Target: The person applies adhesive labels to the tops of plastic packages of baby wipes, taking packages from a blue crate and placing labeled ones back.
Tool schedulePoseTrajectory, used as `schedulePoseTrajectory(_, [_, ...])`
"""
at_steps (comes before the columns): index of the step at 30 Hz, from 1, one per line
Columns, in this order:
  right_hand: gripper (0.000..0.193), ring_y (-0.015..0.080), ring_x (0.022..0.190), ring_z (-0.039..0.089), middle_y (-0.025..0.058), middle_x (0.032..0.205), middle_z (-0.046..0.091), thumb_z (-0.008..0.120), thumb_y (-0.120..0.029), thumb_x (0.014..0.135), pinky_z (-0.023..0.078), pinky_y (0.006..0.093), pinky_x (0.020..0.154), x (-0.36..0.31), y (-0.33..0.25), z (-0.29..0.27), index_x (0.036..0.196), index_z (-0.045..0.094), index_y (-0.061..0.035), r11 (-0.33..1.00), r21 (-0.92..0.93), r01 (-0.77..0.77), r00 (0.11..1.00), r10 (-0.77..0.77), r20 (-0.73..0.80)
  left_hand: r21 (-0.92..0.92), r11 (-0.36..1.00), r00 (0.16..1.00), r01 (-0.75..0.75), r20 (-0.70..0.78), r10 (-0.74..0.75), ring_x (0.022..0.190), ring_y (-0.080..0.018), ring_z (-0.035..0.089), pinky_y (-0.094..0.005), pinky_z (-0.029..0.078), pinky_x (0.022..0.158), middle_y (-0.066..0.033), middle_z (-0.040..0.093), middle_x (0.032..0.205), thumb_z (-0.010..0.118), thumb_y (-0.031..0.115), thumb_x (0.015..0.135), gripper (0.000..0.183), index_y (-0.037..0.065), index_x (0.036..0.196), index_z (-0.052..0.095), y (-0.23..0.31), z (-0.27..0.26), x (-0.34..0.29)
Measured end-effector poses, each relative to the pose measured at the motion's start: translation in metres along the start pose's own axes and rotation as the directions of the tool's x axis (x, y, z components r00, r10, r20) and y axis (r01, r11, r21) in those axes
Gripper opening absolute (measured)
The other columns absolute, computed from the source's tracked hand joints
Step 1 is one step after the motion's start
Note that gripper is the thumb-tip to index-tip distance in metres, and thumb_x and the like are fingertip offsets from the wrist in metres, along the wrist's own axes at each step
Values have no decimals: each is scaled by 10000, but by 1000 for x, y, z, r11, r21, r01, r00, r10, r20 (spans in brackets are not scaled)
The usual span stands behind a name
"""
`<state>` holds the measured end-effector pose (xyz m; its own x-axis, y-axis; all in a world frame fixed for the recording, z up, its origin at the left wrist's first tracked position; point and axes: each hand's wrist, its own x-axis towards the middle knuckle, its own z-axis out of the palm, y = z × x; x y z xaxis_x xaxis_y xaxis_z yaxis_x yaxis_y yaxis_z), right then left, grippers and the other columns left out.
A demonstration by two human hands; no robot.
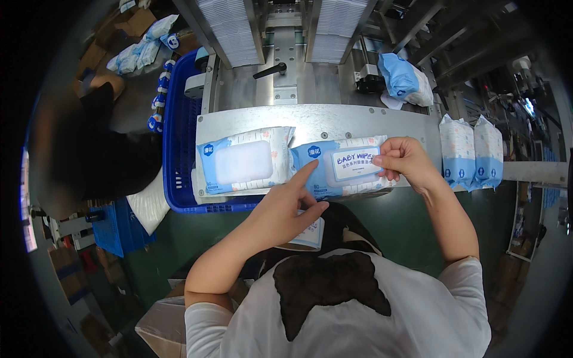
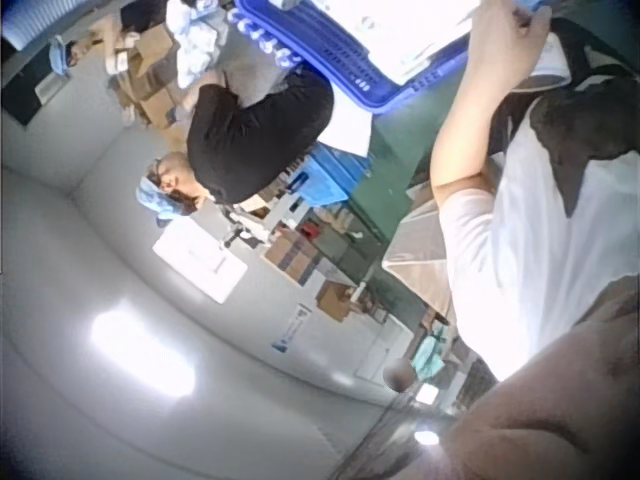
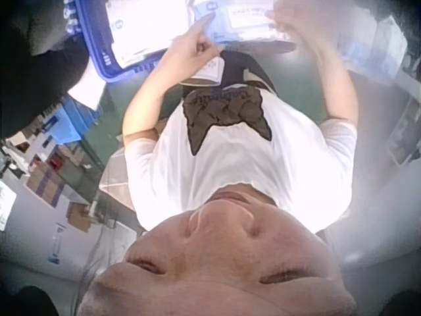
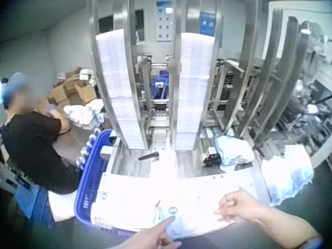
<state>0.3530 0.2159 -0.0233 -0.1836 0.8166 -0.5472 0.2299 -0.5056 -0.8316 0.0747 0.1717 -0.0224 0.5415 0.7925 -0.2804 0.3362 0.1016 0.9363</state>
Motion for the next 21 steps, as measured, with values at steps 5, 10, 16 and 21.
schedulePoseTrajectory(5, [113,48,483,536,26,620,622,714,-86,802,378,173,429,1,1,2,790,616,-31,1000,-22,-3,1000,3,10,52,999,1000,13,-28,-12,645,-156,596,-268,476,660,-107,666,759,649,75,850,707,11,1437,260,-3,4,4])
schedulePoseTrajectory(10, [114,46,488,538,20,626,630,713,-99,810,363,170,446,-1,2,4,796,620,-36,999,-38,-5,1000,4,-10,60,998,999,-15,-47,18,626,-159,580,-267,463,645,-103,665,758,655,80,842,717,9,1435,258,-7,5,5])
schedulePoseTrajectory(16, [123,48,492,539,22,631,634,712,-115,817,348,168,447,-2,3,8,803,621,-34,1000,-18,-8,1000,8,-16,72,997,999,12,-50,-8,612,-156,568,-268,459,631,-99,662,755,657,80,840,698,11,1425,282,-6,5,6])
schedulePoseTrajectory(21, [106,51,494,535,28,640,631,705,-89,818,381,172,456,0,4,7,805,620,-27,1000,-18,-13,1000,13,-9,77,997,998,-14,-67,19,601,-152,567,-267,459,613,-99,661,752,658,75,839,679,10,1415,304,-8,6,6])
